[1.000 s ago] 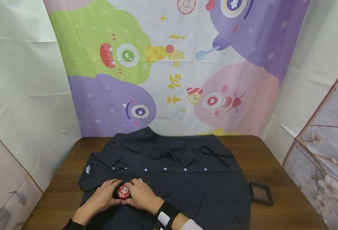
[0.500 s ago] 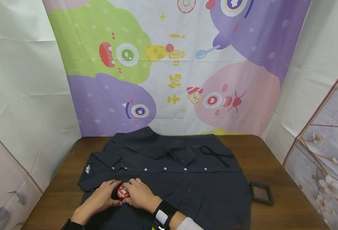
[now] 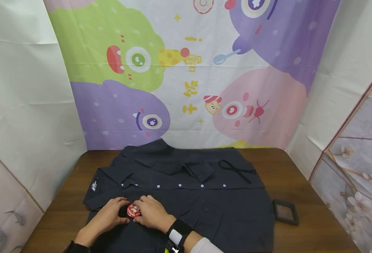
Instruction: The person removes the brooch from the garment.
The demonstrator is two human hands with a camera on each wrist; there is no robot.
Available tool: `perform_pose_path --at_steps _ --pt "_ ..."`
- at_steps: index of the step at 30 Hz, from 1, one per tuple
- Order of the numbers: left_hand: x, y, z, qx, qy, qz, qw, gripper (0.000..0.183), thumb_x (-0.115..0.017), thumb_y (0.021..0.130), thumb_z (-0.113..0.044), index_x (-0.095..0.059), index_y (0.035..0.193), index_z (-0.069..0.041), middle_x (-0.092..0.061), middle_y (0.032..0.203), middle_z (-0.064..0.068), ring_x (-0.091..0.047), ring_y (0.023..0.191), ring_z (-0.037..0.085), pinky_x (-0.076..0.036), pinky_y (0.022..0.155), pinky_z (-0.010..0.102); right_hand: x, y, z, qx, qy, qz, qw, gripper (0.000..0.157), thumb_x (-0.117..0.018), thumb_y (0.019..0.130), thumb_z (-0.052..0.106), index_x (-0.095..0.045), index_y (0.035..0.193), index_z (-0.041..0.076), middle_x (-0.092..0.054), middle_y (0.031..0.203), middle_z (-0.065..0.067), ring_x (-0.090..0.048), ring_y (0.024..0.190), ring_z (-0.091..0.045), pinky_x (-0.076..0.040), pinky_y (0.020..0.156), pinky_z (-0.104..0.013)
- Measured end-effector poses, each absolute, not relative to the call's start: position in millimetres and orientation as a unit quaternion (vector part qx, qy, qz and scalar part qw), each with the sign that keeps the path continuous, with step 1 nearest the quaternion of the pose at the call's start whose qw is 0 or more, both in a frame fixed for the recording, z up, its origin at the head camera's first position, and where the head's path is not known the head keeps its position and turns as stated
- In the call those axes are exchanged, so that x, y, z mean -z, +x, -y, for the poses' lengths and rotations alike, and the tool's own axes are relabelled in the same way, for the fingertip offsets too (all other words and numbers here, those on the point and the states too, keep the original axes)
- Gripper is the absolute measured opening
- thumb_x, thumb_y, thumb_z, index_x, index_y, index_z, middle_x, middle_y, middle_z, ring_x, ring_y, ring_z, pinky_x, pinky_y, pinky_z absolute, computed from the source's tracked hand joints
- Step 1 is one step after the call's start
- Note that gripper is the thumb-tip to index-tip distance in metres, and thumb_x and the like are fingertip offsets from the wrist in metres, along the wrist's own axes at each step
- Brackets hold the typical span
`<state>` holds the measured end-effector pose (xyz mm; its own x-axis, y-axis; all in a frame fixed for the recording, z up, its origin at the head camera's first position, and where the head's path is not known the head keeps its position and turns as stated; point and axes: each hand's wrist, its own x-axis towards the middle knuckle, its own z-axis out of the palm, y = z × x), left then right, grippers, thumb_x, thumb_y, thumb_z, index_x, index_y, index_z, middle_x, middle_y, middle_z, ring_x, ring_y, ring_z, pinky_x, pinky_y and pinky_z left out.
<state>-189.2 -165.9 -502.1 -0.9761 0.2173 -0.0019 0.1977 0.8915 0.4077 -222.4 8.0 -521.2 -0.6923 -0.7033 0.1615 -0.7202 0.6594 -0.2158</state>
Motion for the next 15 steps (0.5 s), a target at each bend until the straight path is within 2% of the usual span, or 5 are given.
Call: perform_pose_path --at_steps 11,15 --pt "498.3 -191.6 165.0 -0.198 0.108 -0.974 0.029 0.051 -0.084 0.058 -0.017 -0.063 0.101 0.0 -0.06 0.108 0.015 -0.052 0.101 0.034 -0.047 0.088 0.052 519.1 -227.4 -4.7 -0.158 0.383 0.91 0.014 0.044 -0.071 0.077 0.044 -0.064 0.113 0.02 -0.06 0.095 0.006 -0.051 0.083 -0.006 -0.046 0.071 -0.02" --pt "496.8 -191.7 164.2 -0.194 0.109 -0.975 0.03 0.05 -0.085 0.057 -0.016 -0.062 0.099 0.0 -0.059 0.104 0.014 -0.053 0.098 0.033 -0.047 0.086 0.052 517.4 -229.4 -3.6 -0.151 0.389 0.909 0.022 0.046 -0.072 0.074 0.046 -0.065 0.11 0.019 -0.059 0.092 0.006 -0.05 0.08 -0.006 -0.045 0.068 -0.018"
